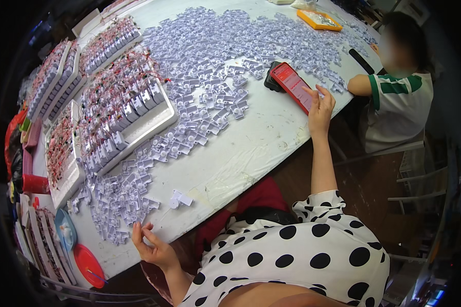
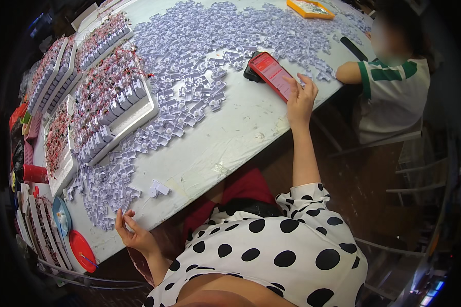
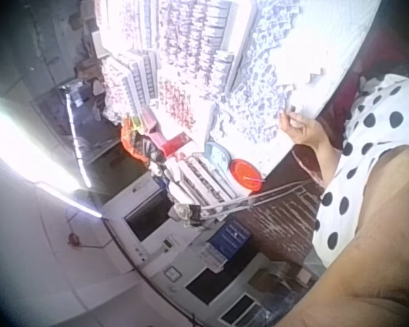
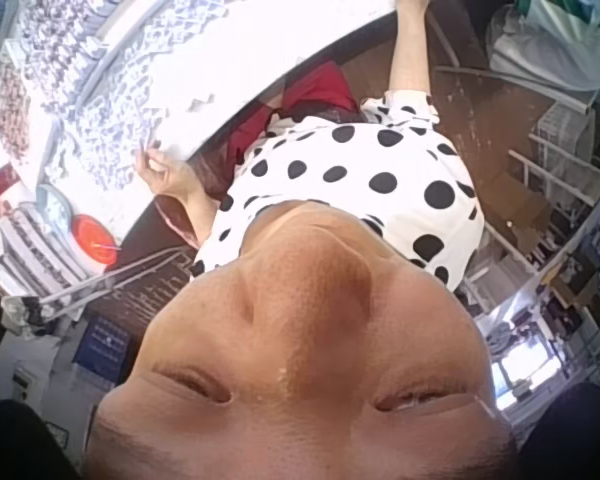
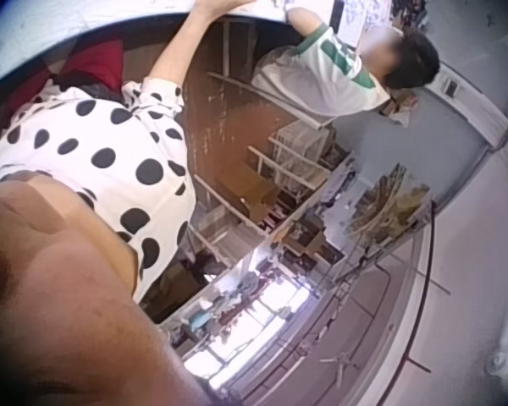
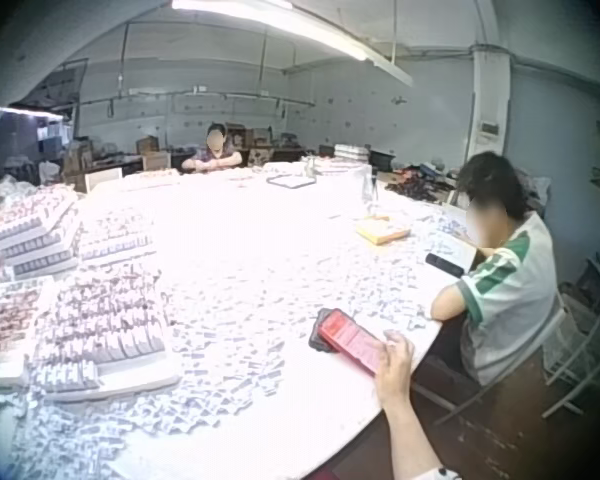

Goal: Assembling small white plastic components by hand at a workbench.

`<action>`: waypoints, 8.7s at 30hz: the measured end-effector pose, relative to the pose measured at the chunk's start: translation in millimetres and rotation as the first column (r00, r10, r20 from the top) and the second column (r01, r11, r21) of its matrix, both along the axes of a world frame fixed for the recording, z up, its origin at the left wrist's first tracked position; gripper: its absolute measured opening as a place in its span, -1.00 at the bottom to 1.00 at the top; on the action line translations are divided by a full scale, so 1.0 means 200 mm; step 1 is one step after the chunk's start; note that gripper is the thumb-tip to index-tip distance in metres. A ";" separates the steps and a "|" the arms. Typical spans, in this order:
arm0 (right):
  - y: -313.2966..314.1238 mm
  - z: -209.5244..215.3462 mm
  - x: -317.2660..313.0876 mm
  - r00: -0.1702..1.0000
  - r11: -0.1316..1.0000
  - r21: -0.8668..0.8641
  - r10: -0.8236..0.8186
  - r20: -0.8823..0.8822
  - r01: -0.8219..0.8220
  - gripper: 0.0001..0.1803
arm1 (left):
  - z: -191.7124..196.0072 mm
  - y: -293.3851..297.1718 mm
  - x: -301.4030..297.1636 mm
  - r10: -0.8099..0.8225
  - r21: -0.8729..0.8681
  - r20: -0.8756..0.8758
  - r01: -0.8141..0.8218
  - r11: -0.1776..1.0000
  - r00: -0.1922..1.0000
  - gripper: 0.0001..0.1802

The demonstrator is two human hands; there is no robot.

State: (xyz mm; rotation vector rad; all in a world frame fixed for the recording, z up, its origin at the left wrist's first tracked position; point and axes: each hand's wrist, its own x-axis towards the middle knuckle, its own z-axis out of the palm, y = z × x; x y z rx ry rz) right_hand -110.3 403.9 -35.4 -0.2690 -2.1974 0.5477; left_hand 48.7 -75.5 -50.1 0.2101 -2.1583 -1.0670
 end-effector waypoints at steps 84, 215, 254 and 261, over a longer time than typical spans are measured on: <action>-0.01 -0.01 -0.04 0.994 0.988 0.102 0.111 0.024 -0.113 -0.55 | 0.01 0.01 -0.01 -0.001 -0.075 0.018 0.003 0.997 1.000 -0.72; -1.33 0.10 0.44 0.481 0.498 -0.156 0.867 0.130 -0.853 -0.47 | 0.21 0.02 -0.02 -0.133 -0.184 0.038 0.138 0.973 0.990 -0.77; -1.31 0.04 0.40 0.602 0.553 -0.253 0.775 -0.195 -0.794 -0.62 | 0.42 0.14 -0.24 -0.490 -0.478 0.454 0.668 0.571 0.744 -0.76; -1.07 0.09 0.32 0.751 0.729 -0.209 0.580 -0.316 -0.651 -0.63 | 0.32 0.42 -0.34 -0.570 -0.472 0.392 0.689 0.550 0.722 -0.77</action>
